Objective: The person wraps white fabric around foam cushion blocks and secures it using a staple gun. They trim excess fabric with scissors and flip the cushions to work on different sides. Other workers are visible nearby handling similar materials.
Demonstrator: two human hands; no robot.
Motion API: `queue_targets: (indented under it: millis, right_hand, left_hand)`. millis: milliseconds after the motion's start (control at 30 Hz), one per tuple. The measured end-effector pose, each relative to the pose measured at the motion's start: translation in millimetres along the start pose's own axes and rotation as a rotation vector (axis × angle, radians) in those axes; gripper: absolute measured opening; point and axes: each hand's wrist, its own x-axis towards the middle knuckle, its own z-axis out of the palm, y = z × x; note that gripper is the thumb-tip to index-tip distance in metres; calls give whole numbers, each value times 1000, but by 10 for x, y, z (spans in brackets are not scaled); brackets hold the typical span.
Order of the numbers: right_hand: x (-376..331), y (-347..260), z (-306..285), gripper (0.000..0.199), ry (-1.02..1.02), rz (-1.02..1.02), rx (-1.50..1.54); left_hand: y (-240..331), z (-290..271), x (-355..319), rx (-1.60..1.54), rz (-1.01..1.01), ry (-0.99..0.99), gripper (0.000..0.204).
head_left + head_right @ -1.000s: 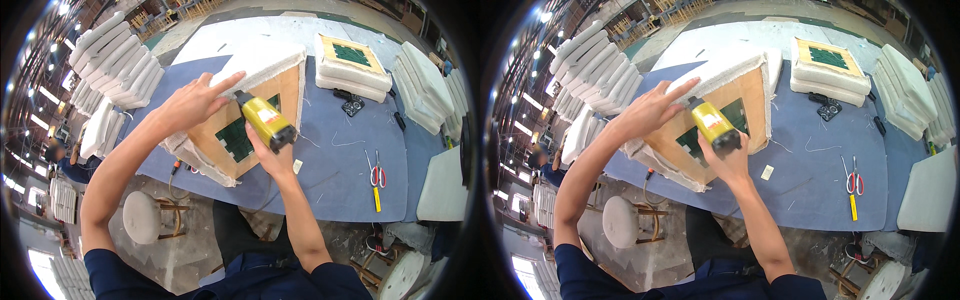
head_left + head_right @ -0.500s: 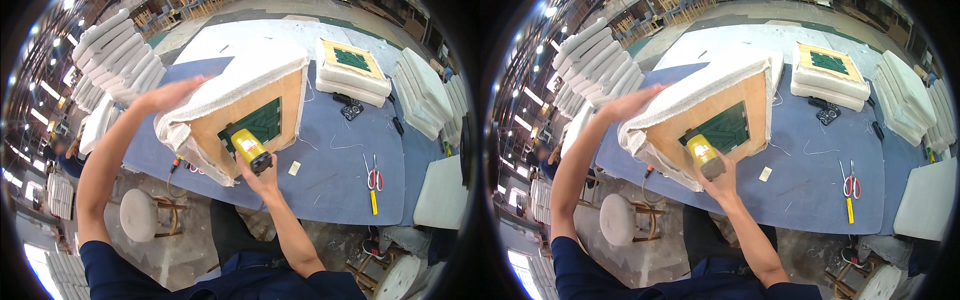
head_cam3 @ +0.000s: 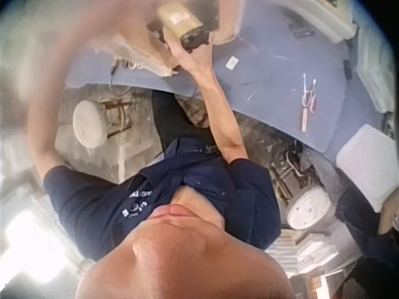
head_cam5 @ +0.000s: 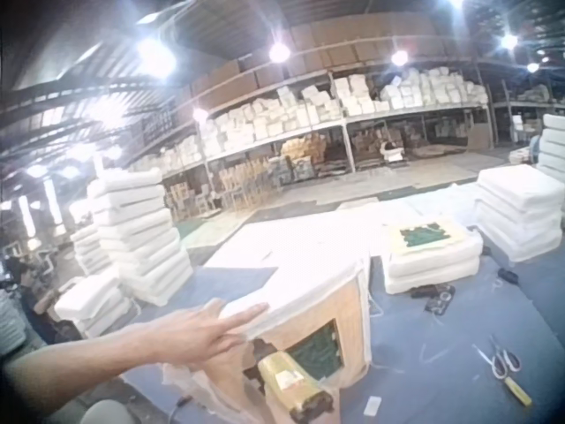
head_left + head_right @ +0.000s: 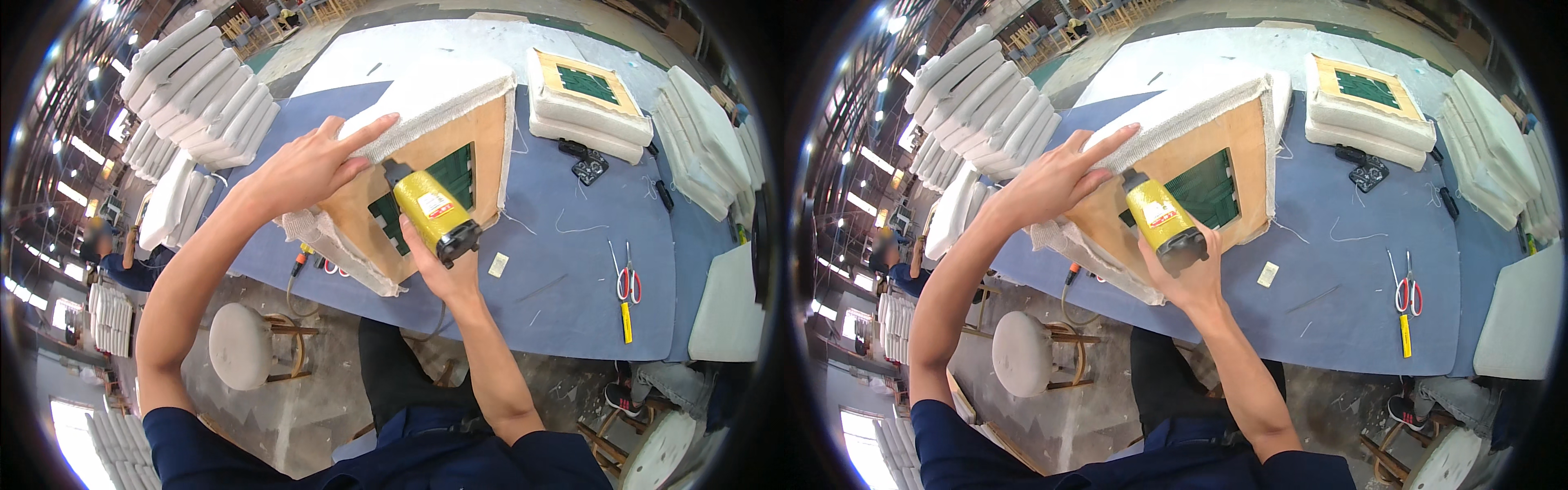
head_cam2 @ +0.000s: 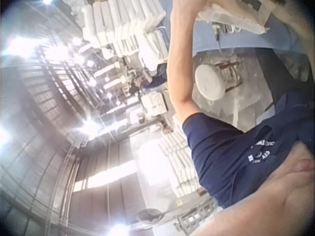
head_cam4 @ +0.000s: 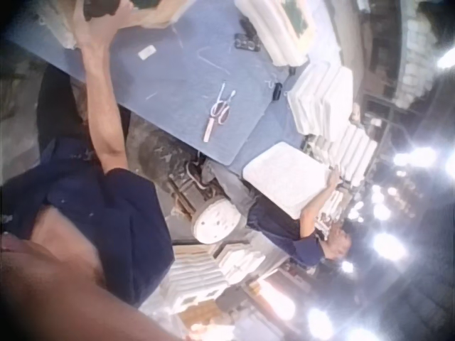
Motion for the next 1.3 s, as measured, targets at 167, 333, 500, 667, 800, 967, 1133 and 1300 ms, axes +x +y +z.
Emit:
queue_targets:
  millis: [167,333,500,667,800,967,1133,1300]
  right_hand:
    - [8,160,137,39,22,-59,-119]
    - [-82,92,147,48,-31,4,-78]
    - [-305,206,172,40,-61,74,18]
    - [-373,412,340,37,-82,47,-78]
    - [-344,772,418,37,-15,-71,-166]
    - [-158,36,229,39,-157,142,-103]
    - [-25,-310,230,28,-38,0,-18]
    - [-109,-252,294,27,-62,-66,-49]
  left_hand:
    - [28,30,-32,-9,19,11,79]
    - [101,-5,-37,-32,31,-28,84]
    - [-574,-104,39,-1122,-89,-263,71]
    - [-714,67,-182,-735,13,-165,72]
    - [-388,-71,-204,-277,-64,-147,61]
    - [-210,31,-356,-72,-126,-94,66]
    - [3,-61,-304,-10,-122,-76,73]
    - [-52,-13,-342,13,-100,-43,87]
